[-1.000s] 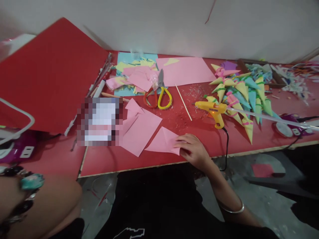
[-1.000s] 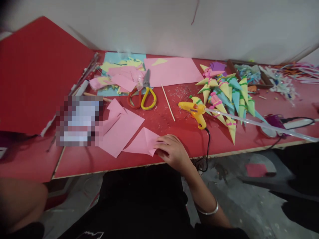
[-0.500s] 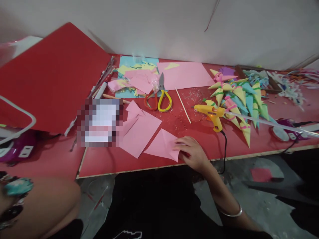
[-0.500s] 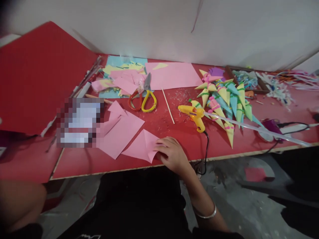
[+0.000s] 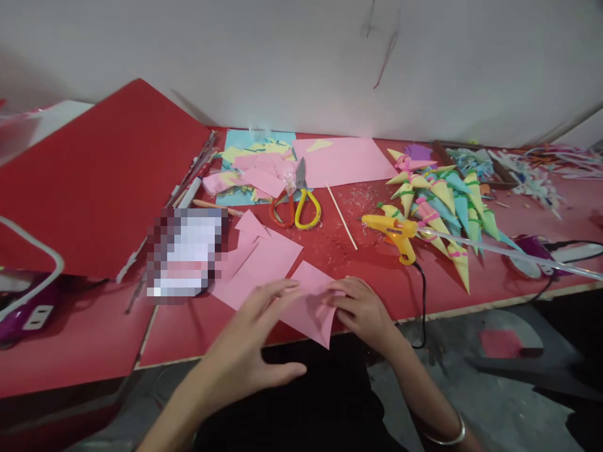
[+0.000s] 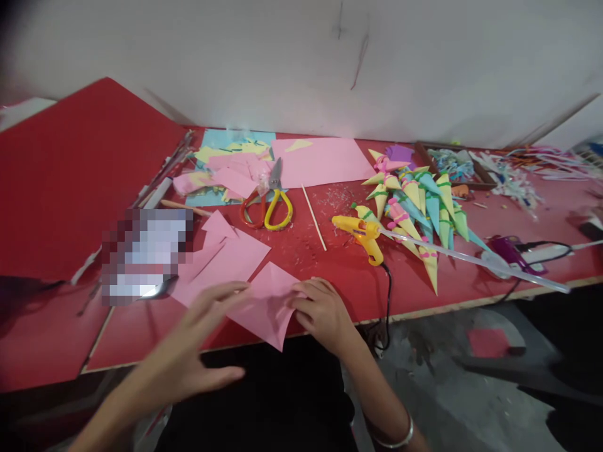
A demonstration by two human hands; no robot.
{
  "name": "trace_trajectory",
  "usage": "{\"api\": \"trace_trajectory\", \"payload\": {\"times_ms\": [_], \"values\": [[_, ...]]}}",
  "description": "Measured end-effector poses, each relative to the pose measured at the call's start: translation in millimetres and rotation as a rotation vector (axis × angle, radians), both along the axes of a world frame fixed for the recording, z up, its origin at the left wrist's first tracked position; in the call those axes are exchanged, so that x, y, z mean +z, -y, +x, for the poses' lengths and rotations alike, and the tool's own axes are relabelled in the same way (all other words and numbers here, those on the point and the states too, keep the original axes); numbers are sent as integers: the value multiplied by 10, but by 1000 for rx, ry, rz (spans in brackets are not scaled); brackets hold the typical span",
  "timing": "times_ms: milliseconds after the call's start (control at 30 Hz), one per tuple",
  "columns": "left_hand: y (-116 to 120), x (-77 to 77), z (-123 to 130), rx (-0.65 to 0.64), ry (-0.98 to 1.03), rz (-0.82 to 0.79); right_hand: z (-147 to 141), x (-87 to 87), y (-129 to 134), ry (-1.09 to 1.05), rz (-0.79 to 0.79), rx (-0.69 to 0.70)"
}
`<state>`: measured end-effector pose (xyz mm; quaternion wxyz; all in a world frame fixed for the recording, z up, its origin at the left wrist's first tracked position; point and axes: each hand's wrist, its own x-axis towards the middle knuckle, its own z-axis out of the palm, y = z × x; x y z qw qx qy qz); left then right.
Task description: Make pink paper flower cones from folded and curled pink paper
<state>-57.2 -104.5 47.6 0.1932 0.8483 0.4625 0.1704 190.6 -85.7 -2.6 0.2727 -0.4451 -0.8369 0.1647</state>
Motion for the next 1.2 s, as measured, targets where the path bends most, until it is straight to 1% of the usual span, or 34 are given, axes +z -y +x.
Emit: {"api": "trace_trajectory", "payload": {"times_ms": [67,100,167,267,367,467,633,733,867,1200], "values": [[-169,-162,158,-84,-37,-15,2,6,-13,2,-7,6],[-209,-236,207,-100,-59,-9,4,9,-22,2,-15,8],[-229,-348,250,-78,-87,27,7,18,-43,-4,-31,12],[-213,-413,242,-52,-58,89,-1,44,-81,-27,-54,15],[-238,-420,227,-13,-8,165,-30,78,-117,-58,-97,-11],[-278,-423,230,67,-9,220,-69,98,-147,-84,-130,-77],[-299,-403,256,180,-51,179,-131,68,-183,-110,-141,-198],[-308,-373,276,252,-107,177,-153,39,-194,-80,-127,-258],[-322,-364,288,259,-162,194,-166,21,-204,-12,-93,-286],[-310,-382,301,267,-195,227,-204,26,-238,153,-23,-339]]}}
